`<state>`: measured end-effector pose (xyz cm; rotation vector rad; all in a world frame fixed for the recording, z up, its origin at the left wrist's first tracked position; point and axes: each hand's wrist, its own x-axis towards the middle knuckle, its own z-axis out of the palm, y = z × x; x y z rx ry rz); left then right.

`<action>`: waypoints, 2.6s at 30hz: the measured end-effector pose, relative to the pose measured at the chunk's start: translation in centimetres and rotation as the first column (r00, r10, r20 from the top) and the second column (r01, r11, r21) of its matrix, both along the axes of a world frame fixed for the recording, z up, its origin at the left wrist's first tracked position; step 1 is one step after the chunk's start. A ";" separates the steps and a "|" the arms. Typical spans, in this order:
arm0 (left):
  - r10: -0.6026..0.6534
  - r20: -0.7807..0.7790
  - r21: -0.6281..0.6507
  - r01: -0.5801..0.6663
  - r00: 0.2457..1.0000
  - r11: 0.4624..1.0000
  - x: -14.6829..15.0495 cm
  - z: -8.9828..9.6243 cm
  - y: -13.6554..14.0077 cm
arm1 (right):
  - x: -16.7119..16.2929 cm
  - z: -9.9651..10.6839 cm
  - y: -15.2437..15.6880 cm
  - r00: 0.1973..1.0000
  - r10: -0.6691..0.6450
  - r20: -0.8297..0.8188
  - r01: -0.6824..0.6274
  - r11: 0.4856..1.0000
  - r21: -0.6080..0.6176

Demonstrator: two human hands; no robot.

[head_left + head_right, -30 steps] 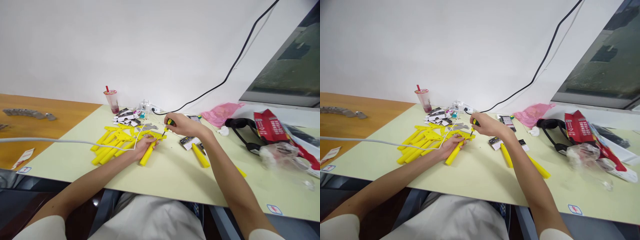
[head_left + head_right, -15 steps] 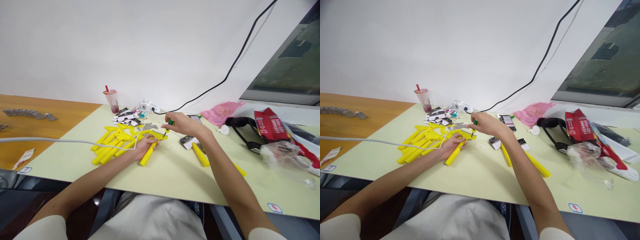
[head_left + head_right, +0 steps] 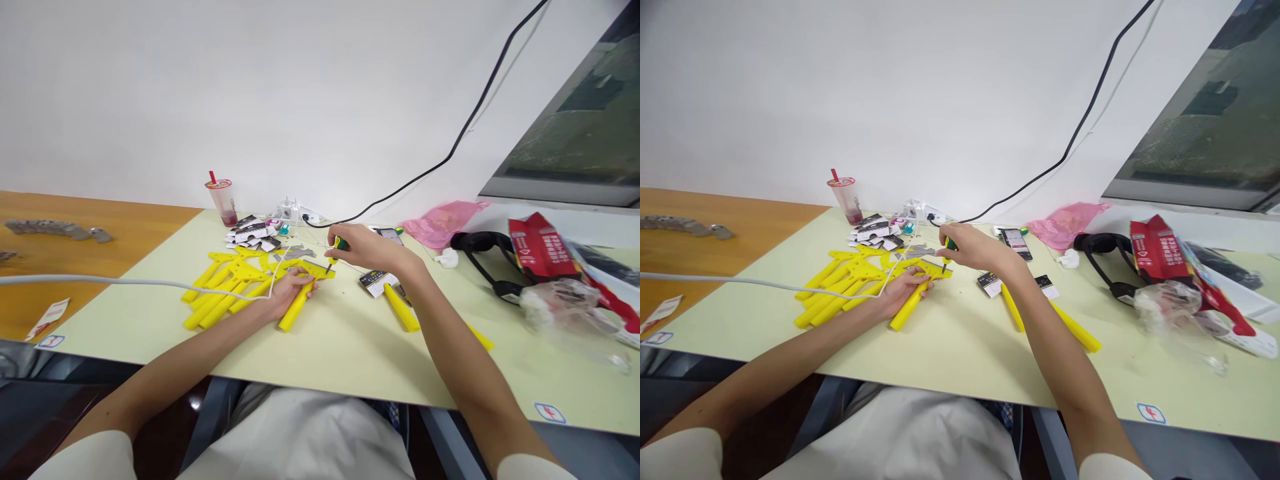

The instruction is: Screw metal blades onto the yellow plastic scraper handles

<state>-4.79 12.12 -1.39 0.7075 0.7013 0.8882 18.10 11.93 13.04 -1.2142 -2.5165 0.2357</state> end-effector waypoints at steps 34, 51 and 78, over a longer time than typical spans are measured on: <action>0.026 0.018 -0.016 -0.026 0.999 1.000 0.1 0.4 -0.1 | 0.4 0.9 -0.6 0.997 -0.020 -0.076 0.015 0.998 -0.057; -0.004 0.103 -0.012 0.005 0.995 1.000 0.2 0.3 -0.4 | 0.0 0.4 -0.9 1.000 0.020 -0.011 -0.020 1.000 -0.011; 0.112 0.130 -0.024 -0.110 0.985 0.994 0.3 -0.3 -0.2 | -0.9 0.5 -0.8 0.987 0.147 -0.069 -0.144 0.988 0.051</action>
